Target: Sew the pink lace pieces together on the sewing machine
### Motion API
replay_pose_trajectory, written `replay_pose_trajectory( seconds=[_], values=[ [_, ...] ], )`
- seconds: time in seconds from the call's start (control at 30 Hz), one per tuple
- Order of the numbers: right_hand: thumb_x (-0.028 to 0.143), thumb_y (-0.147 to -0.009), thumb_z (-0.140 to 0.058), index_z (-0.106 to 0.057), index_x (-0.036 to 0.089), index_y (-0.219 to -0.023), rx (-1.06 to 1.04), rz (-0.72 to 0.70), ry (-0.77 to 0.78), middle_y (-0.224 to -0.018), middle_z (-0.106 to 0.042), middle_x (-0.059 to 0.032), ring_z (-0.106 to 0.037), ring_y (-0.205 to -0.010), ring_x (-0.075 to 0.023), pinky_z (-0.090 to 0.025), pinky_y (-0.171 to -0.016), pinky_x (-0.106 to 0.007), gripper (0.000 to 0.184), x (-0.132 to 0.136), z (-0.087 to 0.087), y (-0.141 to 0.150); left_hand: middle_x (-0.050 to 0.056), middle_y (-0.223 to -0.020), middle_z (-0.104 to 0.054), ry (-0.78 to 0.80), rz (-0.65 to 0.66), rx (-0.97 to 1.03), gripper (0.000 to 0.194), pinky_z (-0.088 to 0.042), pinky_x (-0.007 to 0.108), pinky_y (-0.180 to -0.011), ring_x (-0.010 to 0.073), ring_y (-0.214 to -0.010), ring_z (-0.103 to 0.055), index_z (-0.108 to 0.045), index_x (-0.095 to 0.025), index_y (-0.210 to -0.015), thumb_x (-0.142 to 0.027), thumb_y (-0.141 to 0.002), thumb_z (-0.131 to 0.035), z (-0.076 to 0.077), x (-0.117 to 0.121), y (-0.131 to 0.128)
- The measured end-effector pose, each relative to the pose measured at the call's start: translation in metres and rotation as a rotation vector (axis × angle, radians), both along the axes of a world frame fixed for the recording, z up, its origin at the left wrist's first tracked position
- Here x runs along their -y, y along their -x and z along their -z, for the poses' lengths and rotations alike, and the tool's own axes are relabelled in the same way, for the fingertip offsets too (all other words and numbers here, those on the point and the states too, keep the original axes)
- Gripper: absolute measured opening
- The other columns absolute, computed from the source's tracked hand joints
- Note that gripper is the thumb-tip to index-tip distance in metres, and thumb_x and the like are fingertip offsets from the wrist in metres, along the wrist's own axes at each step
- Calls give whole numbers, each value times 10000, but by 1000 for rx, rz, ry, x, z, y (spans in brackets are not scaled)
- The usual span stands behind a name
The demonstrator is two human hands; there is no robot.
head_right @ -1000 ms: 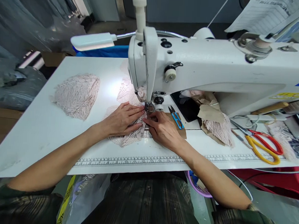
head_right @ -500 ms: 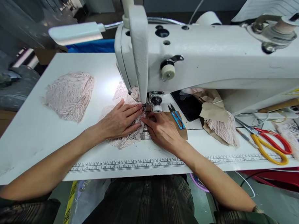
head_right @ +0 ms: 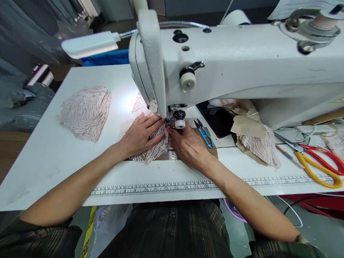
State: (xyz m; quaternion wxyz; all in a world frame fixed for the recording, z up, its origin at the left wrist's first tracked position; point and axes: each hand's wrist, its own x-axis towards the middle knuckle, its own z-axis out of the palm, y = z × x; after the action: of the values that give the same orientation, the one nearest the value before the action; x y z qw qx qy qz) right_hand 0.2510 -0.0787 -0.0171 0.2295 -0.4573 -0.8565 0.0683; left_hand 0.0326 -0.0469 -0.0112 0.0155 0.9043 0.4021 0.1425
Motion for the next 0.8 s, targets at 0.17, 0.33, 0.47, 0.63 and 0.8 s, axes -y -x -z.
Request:
replay_pose_trajectory(
  seconds=[0.17, 0.33, 0.47, 0.63, 0.8],
  values=[
    [212, -920, -469, -599, 179, -1200, -244, 128, 10, -1101, -522, -129, -580, -841, -217, -530, -794, -404, 310, -1, -1, -12, 148, -1257, -625, -152, 3, 101, 380, -447, 512, -967, 255, -1103, -592, -590, -154, -1232, -412, -986, -457, -5, -1, 9],
    [194, -895, -487, -654, 187, -1072, -275, 136, 11, -1019, -541, -98, -560, -759, -190, -525, -725, -364, 244, -2, -2, -13, 85, -994, -715, -160, 190, 182, 208, -522, 398, -813, 196, -893, -654, -685, -166, -981, -274, -930, -515, -16, 4, 17],
    [175, -872, -498, -665, 160, -1095, -267, 149, 22, -1030, -549, -102, -553, -750, -181, -517, -728, -357, 279, -1, 2, -11, 94, -1029, -715, -24, 392, 176, 229, -543, 392, -885, 195, -957, -662, -684, -147, -1035, -257, -898, -537, -17, 11, 14],
    [167, -859, -508, -672, 171, -1110, -258, 157, 41, -1026, -561, -97, -559, -772, -190, -512, -743, -366, 300, -1, 3, -11, 109, -1027, -700, 48, 366, 196, 252, -571, 375, -839, 197, -944, -653, -690, -139, -1044, -294, -911, -542, -14, 17, 7],
    [165, -846, -509, -678, 177, -1114, -273, 161, 46, -985, -568, -84, -560, -778, -193, -508, -747, -364, 317, 0, 2, -9, 97, -972, -705, 40, 320, 224, 240, -574, 335, -772, 178, -882, -661, -699, -135, -1011, -318, -926, -568, -12, 21, 2]
  ],
)
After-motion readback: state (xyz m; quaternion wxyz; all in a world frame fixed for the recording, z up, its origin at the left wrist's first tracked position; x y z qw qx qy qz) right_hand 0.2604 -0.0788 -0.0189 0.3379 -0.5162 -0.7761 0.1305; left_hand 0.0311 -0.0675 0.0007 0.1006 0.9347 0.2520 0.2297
